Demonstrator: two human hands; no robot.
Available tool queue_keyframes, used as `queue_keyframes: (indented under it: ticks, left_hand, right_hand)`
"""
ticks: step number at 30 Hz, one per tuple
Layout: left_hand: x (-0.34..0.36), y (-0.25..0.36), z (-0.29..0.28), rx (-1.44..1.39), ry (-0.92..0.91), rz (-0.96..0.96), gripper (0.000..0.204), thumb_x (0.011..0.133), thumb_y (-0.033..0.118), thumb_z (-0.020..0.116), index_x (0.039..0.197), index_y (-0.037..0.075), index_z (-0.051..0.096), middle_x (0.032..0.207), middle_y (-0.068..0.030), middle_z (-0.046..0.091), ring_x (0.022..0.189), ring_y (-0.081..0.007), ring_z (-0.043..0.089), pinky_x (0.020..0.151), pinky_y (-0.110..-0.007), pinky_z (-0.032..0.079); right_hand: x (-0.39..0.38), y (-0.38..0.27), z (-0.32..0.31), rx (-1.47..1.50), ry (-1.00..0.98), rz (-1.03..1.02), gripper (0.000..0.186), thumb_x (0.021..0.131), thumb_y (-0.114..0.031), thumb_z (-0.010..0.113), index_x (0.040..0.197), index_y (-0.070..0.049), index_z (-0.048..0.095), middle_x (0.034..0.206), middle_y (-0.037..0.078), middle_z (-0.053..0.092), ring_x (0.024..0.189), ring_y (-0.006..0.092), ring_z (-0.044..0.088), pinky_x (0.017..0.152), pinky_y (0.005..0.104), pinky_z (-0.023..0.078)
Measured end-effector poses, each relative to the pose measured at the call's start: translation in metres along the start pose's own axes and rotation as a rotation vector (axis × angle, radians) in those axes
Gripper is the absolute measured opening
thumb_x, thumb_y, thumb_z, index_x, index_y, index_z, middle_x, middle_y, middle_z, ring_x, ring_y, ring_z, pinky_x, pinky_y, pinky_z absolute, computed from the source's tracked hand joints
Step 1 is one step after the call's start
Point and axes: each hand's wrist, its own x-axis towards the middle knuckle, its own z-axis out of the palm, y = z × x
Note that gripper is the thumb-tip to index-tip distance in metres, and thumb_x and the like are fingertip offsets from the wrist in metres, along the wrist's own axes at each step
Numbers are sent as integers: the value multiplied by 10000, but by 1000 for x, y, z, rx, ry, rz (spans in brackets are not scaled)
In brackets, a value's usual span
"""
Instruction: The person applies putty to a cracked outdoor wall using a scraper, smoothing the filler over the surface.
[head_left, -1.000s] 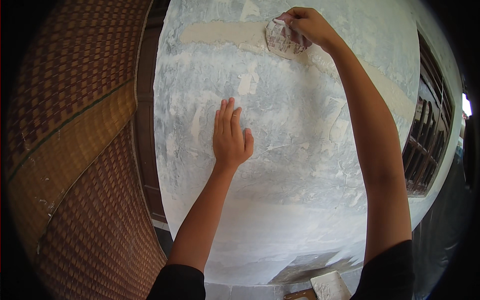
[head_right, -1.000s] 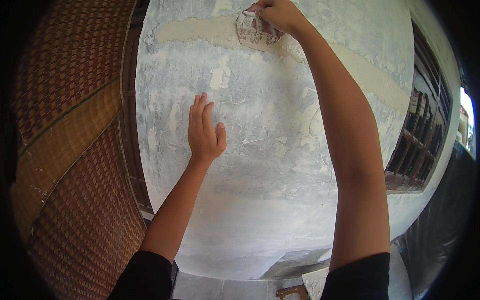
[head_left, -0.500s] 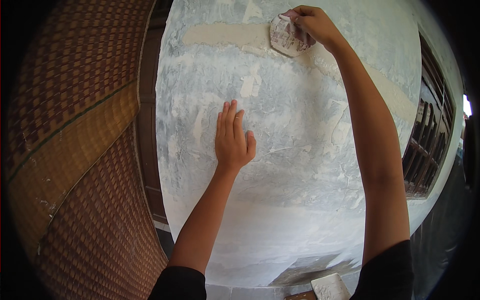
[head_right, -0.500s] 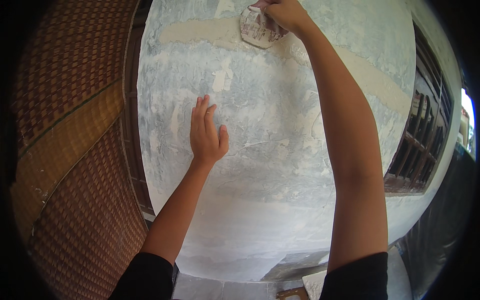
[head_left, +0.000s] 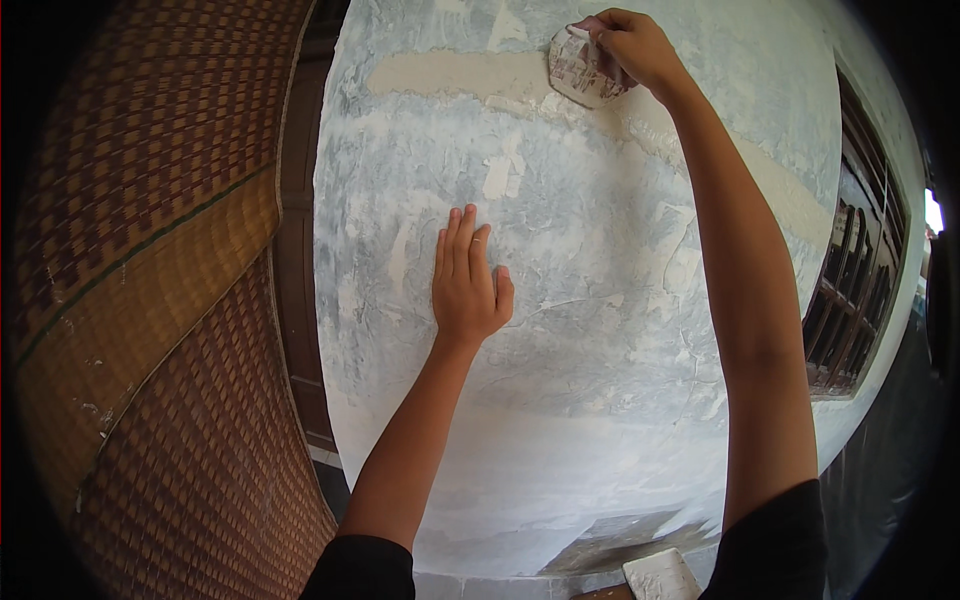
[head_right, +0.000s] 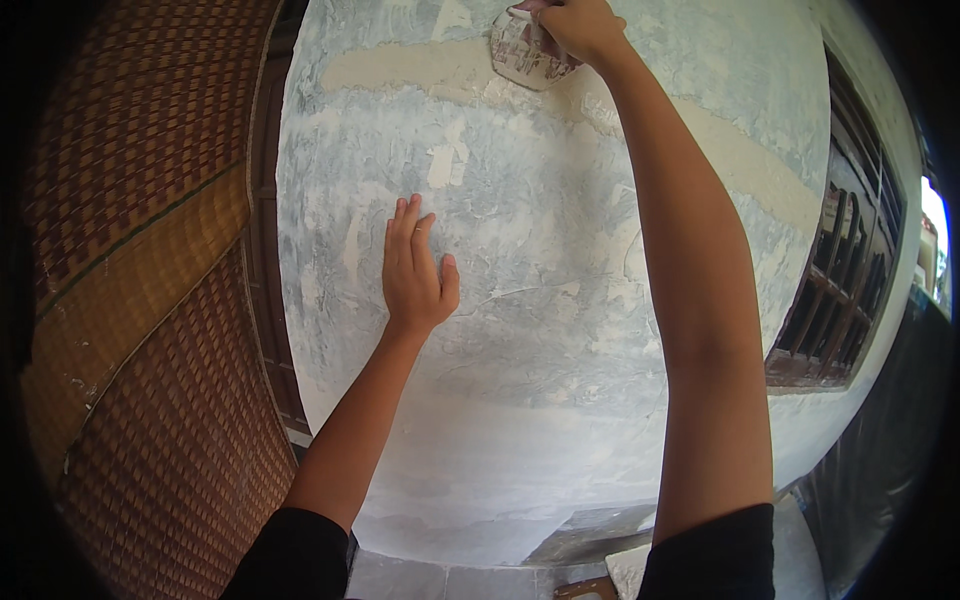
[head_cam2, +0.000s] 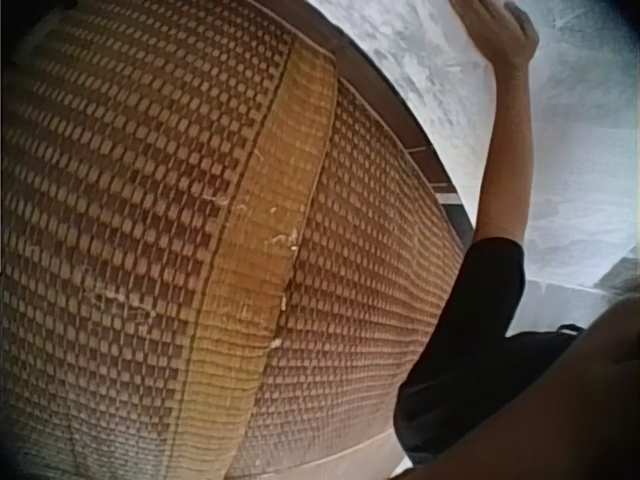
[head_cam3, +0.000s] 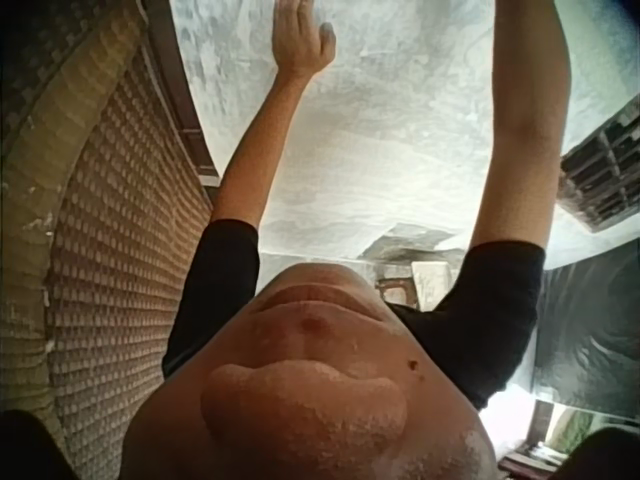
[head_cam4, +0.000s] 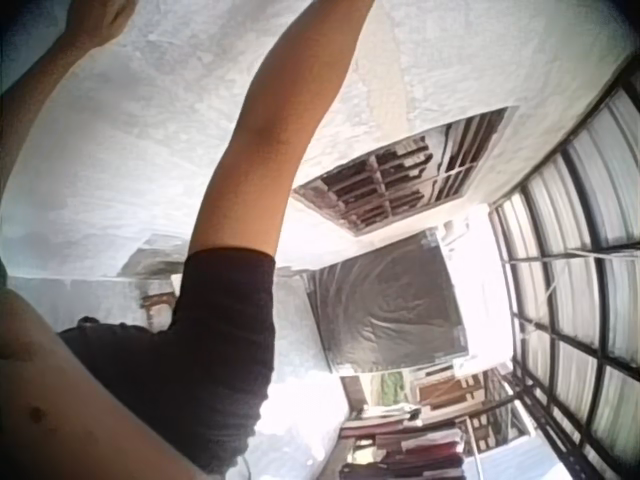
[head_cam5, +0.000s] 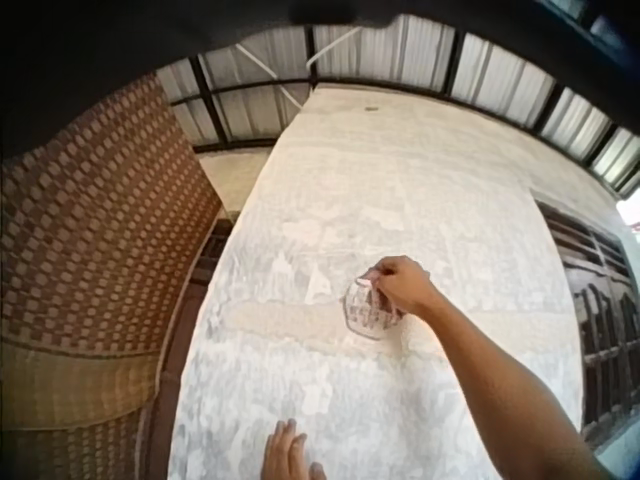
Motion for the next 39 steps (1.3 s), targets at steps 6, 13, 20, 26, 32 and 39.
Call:
queue_keyframes:
  ticks: [6,13,20,26,32,39]
  left_hand:
    - [-3,-2,0,22,2,4,473,878,160,497,1297,-60,487,1491,-266,417,1411,-455,373,1139,-595,308]
    - [-1,-1,-1,23,8,2,465,883,169,491,1287,-61,498,1486,-266,428,1405,-454,384,1139,-590,309]
    - [0,2,1,4,5,-3,464,889,176,486,1286,-64,499,1487,-265,428,1406,-454,383,1135,-588,315]
    - [-1,-2,0,28,7,-1,463,894,174,484,1292,-62,495,1491,-265,423,1410,-455,376,1133,-590,317]
    - [-2,-1,1,22,4,2,466,893,173,485,1297,-59,492,1491,-266,422,1412,-455,372,1135,-593,313]
    - [-1,0,0,2,3,-2,501,851,141,513,1310,-56,477,1495,-267,412,1417,-458,363,1142,-592,304]
  right_hand:
    - [-14,5,14,-60,30,-55,292,955,-206,554,1163,-66,703,832,74,696,632,124,645,503,279,508]
    - [-23,0,10,28,-30,-8,268,962,-190,553,1155,-83,704,747,48,682,535,109,592,479,274,483]
    - [-18,5,-8,48,72,16,271,974,-217,555,1147,-69,702,697,29,659,531,101,580,486,271,473]
    - [-22,7,9,-75,60,3,268,967,-213,562,1151,-66,690,676,23,646,522,93,563,463,255,432]
    - [-21,10,-1,155,-5,4,255,962,-206,547,1103,-64,705,707,18,675,548,86,591,484,231,451]
    - [-16,-5,4,80,107,25,284,944,-220,542,1140,-107,715,834,41,721,636,109,632,672,303,536]
